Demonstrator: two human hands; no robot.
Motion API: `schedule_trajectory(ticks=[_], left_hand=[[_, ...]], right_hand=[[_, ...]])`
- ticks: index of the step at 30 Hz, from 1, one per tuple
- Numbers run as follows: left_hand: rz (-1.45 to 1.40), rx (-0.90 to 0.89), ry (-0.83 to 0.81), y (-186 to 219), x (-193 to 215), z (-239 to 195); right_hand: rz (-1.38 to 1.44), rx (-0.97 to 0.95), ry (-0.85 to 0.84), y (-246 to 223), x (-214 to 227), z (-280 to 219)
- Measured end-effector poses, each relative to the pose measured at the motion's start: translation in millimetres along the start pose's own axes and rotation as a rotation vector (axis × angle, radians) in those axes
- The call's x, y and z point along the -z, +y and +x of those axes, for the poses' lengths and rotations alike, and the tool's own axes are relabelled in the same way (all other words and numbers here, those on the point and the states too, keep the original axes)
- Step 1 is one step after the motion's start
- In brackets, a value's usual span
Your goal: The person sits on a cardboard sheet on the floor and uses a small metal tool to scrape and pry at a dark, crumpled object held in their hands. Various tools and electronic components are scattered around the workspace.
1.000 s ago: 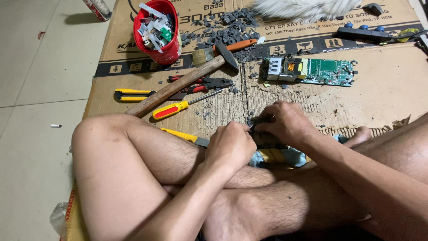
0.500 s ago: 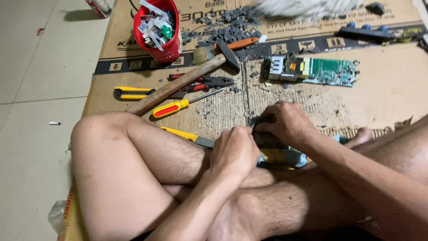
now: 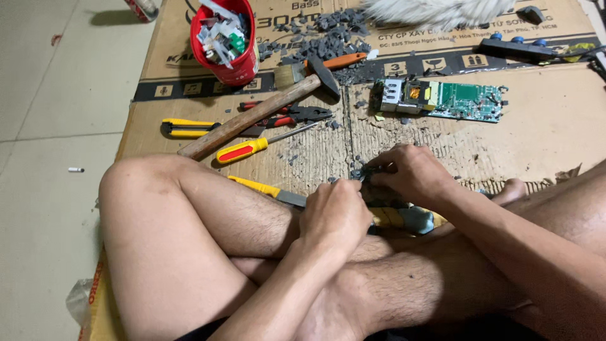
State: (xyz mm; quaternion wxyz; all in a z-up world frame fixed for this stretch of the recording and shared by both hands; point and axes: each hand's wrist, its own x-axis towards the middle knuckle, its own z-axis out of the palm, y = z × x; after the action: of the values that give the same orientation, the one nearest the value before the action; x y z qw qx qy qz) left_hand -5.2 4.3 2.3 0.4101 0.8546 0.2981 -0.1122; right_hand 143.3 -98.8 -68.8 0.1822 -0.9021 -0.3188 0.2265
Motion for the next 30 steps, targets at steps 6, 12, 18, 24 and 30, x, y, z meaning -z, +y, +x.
schedule_trajectory(ticks=[6,12,18,24,30], left_hand=[[0.093,0.020,0.002,12,-5,1],[0.060,0.048,-0.017,19,-5,-10],[-0.095,0.156,-0.015,1,-14,18],[0.090,0.011,0.032,4,-36,3],[0.319,-0.147,0.128,-3,-40,11]], right_hand=[[-0.001,0.010,0.007,-2,1,2],[0.023,0.000,0.025,0,-3,3],[0.059,0.056,0.097,10,-9,11],[0.018,0.006,0.074,3,-7,5],[0.027,-0.013,0.060,2,-9,6]])
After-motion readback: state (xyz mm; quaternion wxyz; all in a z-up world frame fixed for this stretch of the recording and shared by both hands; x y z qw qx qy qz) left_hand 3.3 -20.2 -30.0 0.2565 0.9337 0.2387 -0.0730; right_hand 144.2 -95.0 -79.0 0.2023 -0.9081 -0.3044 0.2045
